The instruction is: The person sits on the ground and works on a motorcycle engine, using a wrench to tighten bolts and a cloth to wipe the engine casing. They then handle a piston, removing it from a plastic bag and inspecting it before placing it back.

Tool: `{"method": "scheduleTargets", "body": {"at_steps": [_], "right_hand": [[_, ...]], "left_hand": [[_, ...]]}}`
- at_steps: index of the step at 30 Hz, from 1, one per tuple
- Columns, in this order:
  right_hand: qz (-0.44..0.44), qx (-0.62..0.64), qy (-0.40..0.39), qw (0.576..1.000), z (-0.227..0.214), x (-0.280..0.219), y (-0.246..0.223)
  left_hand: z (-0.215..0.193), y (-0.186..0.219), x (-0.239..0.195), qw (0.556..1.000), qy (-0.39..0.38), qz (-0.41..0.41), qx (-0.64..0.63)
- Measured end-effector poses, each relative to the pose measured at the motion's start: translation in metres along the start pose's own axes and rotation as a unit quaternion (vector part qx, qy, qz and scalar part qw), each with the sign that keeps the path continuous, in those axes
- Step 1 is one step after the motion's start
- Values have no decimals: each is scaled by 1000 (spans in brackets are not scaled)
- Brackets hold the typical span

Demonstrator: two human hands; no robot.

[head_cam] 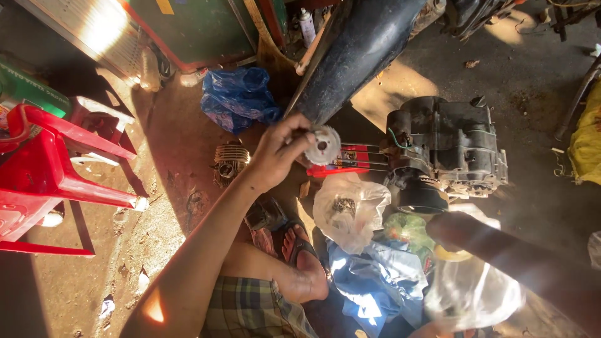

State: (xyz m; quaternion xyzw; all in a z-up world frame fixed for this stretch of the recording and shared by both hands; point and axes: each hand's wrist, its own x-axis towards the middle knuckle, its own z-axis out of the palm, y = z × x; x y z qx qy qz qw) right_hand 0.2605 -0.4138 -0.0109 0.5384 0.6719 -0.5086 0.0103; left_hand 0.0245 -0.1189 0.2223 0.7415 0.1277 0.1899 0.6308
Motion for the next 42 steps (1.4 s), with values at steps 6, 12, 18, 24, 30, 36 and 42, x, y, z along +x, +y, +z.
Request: {"method": "scheduleTargets", "body": {"at_steps": [6, 12, 18, 24, 30, 36, 42], "right_hand": [[94, -301, 30, 948, -11, -9, -49], [44, -143, 247, 957, 2, 49, -51], [-54, -357, 478, 801, 31, 125, -40], [3, -380, 550, 744, 41, 149, -42], [-166, -301, 188, 920, 109, 107, -48], [-66, -191, 26, 979, 163, 77, -43], [-4, -274, -80, 958, 158, 84, -35]], "left_hand": [[33, -92, -8, 949, -195, -12, 247], [79, -125, -23, 750, -333, -131, 556], [81, -226, -17, 704, -390, -82, 587], [70, -246, -14, 749, -305, 16, 589], [63, -248, -8, 669, -374, -64, 640], [89, -183, -4, 630, -409, -136, 646], [87, -214, 6, 659, -416, -114, 617]]}}
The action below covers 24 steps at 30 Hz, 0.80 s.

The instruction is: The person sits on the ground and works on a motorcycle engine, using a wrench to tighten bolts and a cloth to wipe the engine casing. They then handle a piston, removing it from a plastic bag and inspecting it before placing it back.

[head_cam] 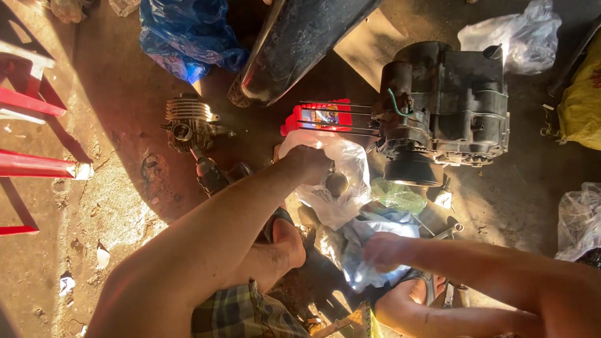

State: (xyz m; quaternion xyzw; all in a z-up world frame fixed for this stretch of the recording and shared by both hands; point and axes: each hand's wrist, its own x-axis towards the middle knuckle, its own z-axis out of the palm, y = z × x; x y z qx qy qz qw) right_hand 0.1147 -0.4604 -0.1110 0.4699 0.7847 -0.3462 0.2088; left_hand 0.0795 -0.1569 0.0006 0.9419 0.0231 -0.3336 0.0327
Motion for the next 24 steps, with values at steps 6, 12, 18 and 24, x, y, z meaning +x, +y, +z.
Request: {"method": "scheduleTargets", "body": {"at_steps": [6, 12, 18, 24], "right_hand": [[-94, 294, 224, 924, -103, -39, 15], [16, 663, 548, 509, -234, -111, 10], [46, 331, 728, 598, -286, -139, -12], [118, 120, 696, 698, -304, -152, -30]], "left_hand": [[-38, -8, -43, 970, -37, 66, -232], [-65, -34, -78, 808, -47, 141, -571], [-110, -3, -114, 624, 99, 160, -758], [-137, 66, -153, 261, 203, 380, -864]]}}
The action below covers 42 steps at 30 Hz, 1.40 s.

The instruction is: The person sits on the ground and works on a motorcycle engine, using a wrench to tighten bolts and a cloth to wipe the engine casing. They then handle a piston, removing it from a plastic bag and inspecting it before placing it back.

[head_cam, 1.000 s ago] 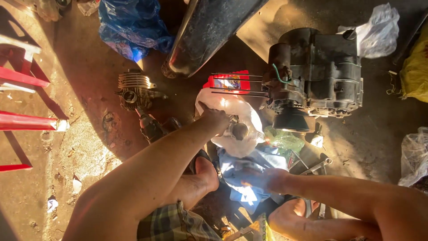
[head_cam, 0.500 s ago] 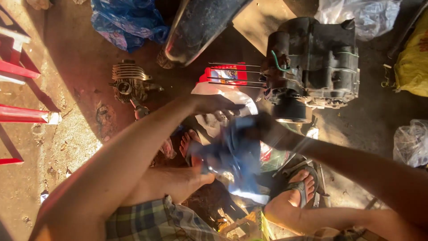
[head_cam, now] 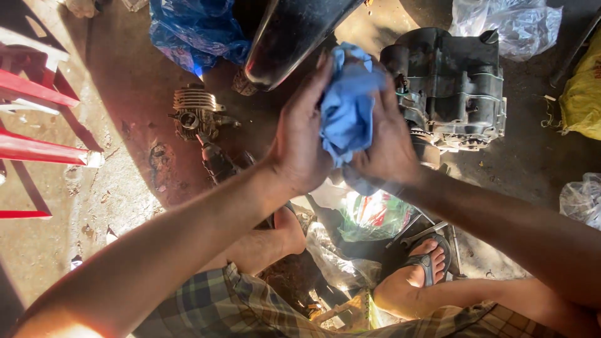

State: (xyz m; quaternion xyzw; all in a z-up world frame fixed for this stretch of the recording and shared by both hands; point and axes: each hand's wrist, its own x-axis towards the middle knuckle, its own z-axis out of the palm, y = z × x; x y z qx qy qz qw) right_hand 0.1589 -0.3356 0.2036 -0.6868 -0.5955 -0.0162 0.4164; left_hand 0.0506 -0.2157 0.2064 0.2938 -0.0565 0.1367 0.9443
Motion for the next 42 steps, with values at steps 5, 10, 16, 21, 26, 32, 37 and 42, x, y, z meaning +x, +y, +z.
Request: {"method": "scheduleTargets", "body": {"at_steps": [5, 10, 16, 21, 26, 32, 37, 42], "right_hand": [[81, -39, -89, 992, 4, -34, 56], [-13, -85, -117, 989, 14, -56, 78], [-19, -133, -579, 804, 53, -154, 113], [-16, -64, -683, 727, 115, -294, 205], [-102, -165, -702, 685, 145, -329, 223], [-36, -122, -585, 801, 180, -292, 204], [-181, -272, -595, 734, 178, -301, 249], [-99, -282, -717, 630, 162, -313, 250]], "left_hand": [[15, -9, -23, 933, 152, -153, 289], [-21, 1, -11, 807, 136, -175, 548], [-22, 61, 12, 562, 21, -69, 824], [-18, 108, 19, 476, 87, -88, 871], [-4, 110, 19, 469, 106, -84, 873], [10, 83, 33, 520, -5, -136, 843], [-7, 59, 36, 525, -121, -107, 836], [-21, 47, 37, 496, -158, -100, 848]]}}
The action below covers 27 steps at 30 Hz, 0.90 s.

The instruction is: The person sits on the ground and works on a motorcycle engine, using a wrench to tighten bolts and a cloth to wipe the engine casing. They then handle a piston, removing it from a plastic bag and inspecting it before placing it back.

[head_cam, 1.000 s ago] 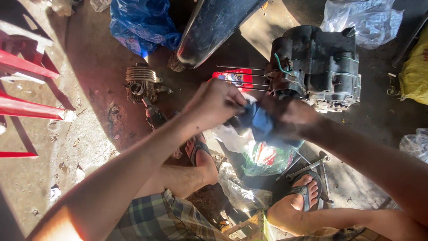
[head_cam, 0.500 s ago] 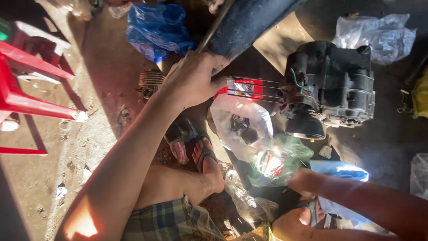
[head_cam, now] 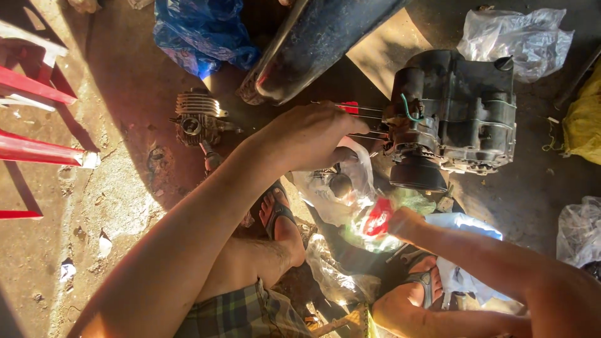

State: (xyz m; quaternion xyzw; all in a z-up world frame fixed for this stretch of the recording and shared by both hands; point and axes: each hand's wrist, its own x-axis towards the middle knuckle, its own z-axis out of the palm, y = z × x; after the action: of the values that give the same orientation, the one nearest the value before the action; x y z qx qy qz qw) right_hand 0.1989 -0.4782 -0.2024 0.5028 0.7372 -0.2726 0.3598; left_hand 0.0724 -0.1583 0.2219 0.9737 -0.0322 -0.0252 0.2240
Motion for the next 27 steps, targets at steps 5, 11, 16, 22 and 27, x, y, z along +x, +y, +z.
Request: {"method": "scheduleTargets", "body": {"at_steps": [5, 11, 16, 22, 27], "right_hand": [[-116, -171, -139, 968, -26, -52, -4], [47, 14, 130, 990, 85, 42, 43], [44, 82, 316, 944, 26, 24, 37], [40, 243, 448, 860, -7, -2, 32], [181, 368, 48, 911, -30, -29, 33]], "left_hand": [[-7, 14, 4, 996, -90, -25, -3], [-7, 27, 11, 994, -102, -37, -23], [-11, 35, 14, 987, -137, -72, -47], [3, 28, 19, 992, -115, -42, -21], [16, 21, 15, 995, -94, -22, -16]]}}
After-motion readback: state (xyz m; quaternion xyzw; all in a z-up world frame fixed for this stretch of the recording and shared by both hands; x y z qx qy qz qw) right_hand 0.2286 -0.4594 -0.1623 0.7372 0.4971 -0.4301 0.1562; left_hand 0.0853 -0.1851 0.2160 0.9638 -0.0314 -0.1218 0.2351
